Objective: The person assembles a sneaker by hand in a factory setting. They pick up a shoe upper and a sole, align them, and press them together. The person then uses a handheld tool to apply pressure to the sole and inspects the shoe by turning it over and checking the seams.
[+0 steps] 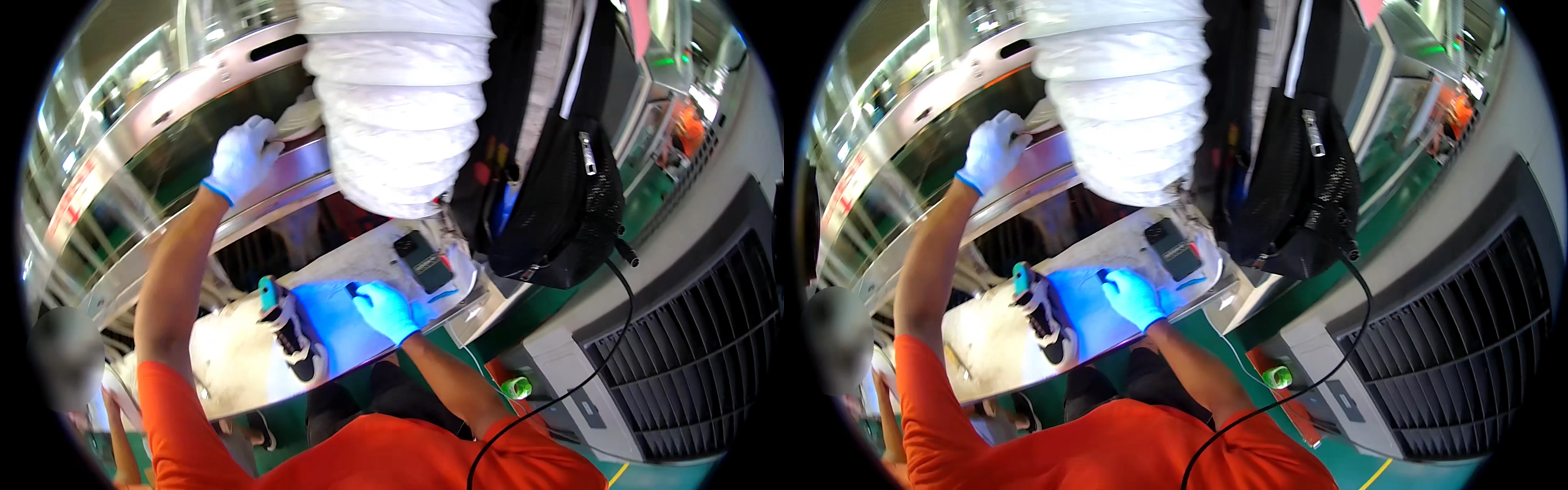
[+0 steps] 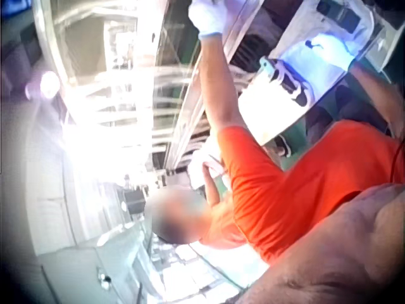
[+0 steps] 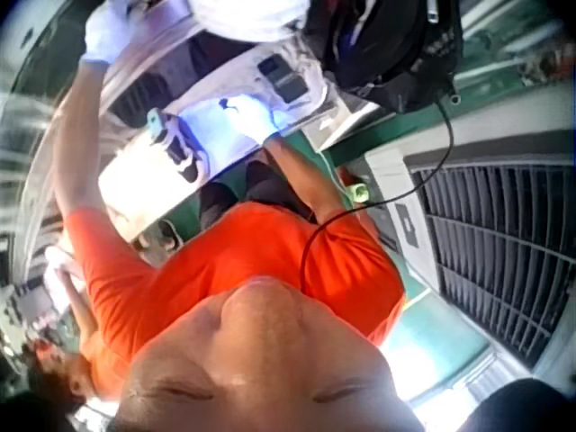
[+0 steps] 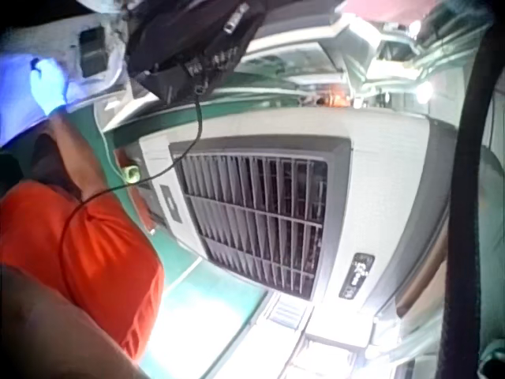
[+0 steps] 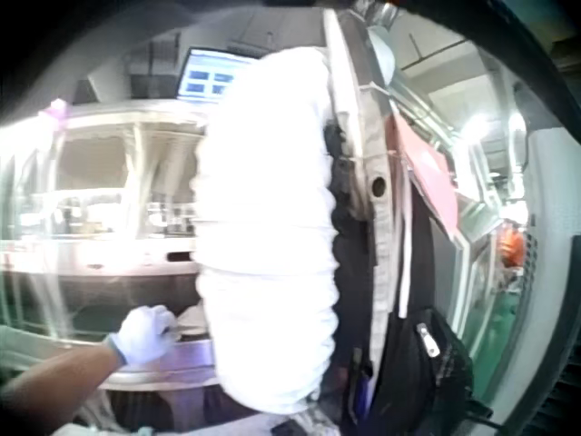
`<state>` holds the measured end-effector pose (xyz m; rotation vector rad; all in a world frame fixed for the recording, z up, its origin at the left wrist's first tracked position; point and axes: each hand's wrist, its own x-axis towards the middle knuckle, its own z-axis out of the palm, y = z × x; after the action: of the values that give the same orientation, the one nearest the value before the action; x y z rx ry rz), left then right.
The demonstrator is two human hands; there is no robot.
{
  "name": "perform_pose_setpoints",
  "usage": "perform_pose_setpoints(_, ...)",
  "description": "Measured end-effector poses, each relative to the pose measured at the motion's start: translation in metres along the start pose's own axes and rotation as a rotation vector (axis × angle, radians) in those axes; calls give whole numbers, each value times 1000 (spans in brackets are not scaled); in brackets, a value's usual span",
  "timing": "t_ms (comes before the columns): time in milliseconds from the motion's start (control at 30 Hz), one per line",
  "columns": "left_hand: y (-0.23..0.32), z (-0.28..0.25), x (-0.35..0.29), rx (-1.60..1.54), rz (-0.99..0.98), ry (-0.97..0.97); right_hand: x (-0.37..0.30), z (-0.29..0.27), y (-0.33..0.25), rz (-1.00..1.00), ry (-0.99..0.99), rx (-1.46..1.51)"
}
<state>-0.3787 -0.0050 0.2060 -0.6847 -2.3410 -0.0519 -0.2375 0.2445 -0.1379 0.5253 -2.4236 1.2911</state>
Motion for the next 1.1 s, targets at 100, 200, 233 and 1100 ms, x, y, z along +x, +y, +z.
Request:
perform_pose_setpoints(100, 43, -46, -76, -53, 64, 279, 2, -6, -9, 9, 10, -12)
perform_pose_setpoints(200, 104, -67, -148, 123, 136, -8, -15, -15, -17, -4, 298, 172)
perform_pose_setpoints(233, 119, -66, -174, -55, 163, 97, -17, -16, -35, 100, 260, 550)
perform_pose_setpoints(1100, 210, -5, -397, -691, -1361, 105, -62, 16, -59, 339, -314, 552)
